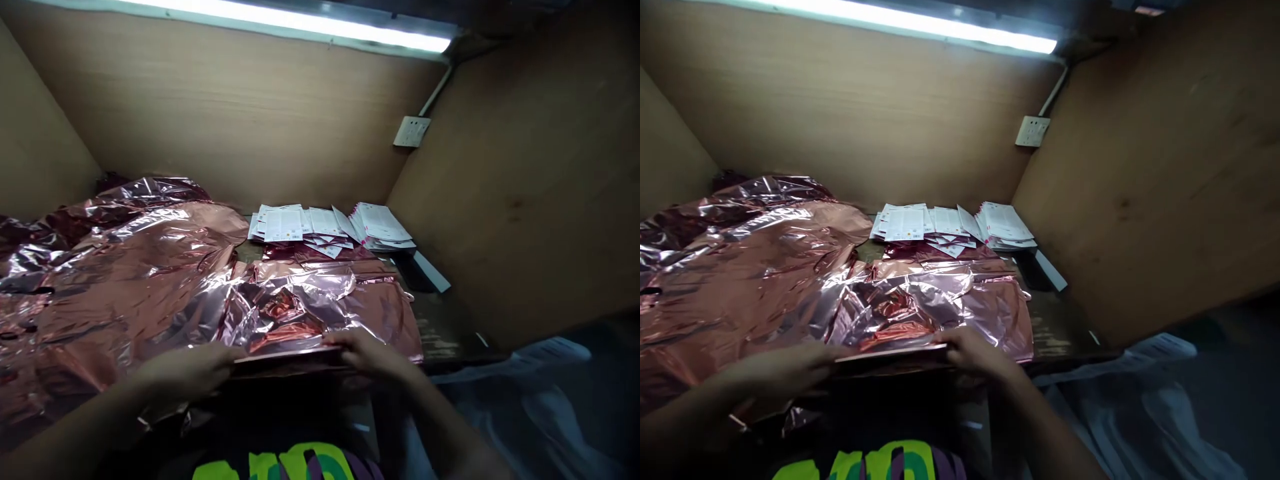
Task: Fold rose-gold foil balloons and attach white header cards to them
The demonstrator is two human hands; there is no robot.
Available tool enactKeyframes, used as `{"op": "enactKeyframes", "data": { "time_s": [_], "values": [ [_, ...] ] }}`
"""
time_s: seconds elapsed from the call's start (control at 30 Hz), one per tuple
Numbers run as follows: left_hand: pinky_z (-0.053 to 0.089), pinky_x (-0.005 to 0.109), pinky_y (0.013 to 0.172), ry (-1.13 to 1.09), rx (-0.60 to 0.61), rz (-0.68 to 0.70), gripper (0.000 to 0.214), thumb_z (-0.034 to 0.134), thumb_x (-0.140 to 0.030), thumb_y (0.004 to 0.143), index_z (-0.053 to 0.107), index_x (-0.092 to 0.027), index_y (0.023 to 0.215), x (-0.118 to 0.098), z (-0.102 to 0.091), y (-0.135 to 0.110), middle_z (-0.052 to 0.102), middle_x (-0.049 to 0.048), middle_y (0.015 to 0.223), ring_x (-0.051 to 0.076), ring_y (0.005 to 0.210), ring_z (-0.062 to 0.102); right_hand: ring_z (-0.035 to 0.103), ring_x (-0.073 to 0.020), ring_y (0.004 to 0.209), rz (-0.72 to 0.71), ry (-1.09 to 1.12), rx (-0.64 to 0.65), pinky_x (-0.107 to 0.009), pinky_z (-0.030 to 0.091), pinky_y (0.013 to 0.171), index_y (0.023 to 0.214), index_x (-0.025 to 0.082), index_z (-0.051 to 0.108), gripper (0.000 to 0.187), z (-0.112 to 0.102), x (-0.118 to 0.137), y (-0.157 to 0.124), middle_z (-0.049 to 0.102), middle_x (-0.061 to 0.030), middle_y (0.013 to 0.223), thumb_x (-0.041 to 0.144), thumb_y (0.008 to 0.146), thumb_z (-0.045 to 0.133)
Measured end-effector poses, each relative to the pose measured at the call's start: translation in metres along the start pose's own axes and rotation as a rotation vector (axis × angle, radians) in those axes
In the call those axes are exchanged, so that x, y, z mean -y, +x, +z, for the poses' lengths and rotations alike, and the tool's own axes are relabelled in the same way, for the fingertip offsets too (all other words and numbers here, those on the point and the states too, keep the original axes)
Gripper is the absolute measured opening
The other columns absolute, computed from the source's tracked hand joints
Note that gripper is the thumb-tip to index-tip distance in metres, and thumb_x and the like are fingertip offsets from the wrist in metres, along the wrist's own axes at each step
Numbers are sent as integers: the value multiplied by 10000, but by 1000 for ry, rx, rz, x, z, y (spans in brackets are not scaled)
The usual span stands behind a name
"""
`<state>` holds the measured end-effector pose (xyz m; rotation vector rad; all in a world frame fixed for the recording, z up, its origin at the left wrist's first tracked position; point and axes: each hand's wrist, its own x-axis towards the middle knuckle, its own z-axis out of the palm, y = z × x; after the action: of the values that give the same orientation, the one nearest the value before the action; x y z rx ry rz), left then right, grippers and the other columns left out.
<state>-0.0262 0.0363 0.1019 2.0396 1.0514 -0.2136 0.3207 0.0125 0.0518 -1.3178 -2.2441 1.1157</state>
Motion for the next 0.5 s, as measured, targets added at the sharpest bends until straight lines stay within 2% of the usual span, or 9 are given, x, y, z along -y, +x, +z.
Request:
{"op": "enactKeyframes", "data": {
  "time_s": [0.03,0.07,0.17,0.23,0.3,0.37,0.4,0.43,0.5],
  "values": [
    [513,308,839,-106,34,-8,379,436,-327,861,648,-231,1161,6,-8,3,712,29,1073,223,963,648,630,-177,782,78,89,5,-268,470,725,911,189,690,201,-11,-11,0,701,-25,860,207,816,514],
    [510,282,787,-199,53,-26,363,456,-343,842,655,-216,1118,12,-14,7,710,20,1014,209,907,640,601,-162,704,149,173,1,-253,451,654,853,170,673,186,-20,-20,0,672,-21,779,295,838,536],
    [486,267,651,-291,58,-165,389,449,-365,817,618,-174,1111,25,-21,16,683,30,908,192,764,612,504,-117,600,298,343,-79,-218,376,545,807,150,616,314,-30,-37,9,578,6,678,464,816,600],
    [496,317,660,-140,-9,-254,438,417,-395,838,583,-153,1163,24,-16,15,681,66,913,224,761,624,476,-104,594,349,365,-124,-206,351,532,824,157,607,301,-28,-41,15,549,22,666,456,790,634],
    [507,423,798,136,-213,-295,558,440,-472,841,522,-140,1282,14,-3,11,671,136,1081,311,953,633,486,-107,609,372,338,-127,-205,351,539,835,165,613,275,-26,-43,21,555,24,672,432,779,648],
    [409,536,998,407,-397,-205,732,558,-516,775,426,-182,1413,1,15,12,537,165,1370,396,1255,480,506,-116,622,381,300,-104,-211,362,549,836,171,613,252,-25,-44,24,567,22,678,414,781,646],
    [327,565,1075,506,-413,-118,797,609,-473,744,366,-231,1463,-5,25,15,428,134,1487,404,1364,355,518,-122,629,382,281,-88,-217,372,557,831,172,611,239,-25,-42,25,574,20,684,404,784,643],
    [249,569,1128,571,-374,-17,822,622,-392,737,316,-276,1492,-9,35,19,322,88,1560,386,1430,241,535,-132,643,387,258,-69,-225,386,569,826,172,611,227,-25,-39,25,586,13,696,393,787,641],
    [175,543,1172,599,-230,117,792,525,-211,785,239,-302,1518,-11,48,28,190,36,1605,320,1474,128,582,-169,723,419,149,-95,-255,428,629,856,170,629,218,-24,-26,23,632,-22,777,379,798,635]
  ]
}}
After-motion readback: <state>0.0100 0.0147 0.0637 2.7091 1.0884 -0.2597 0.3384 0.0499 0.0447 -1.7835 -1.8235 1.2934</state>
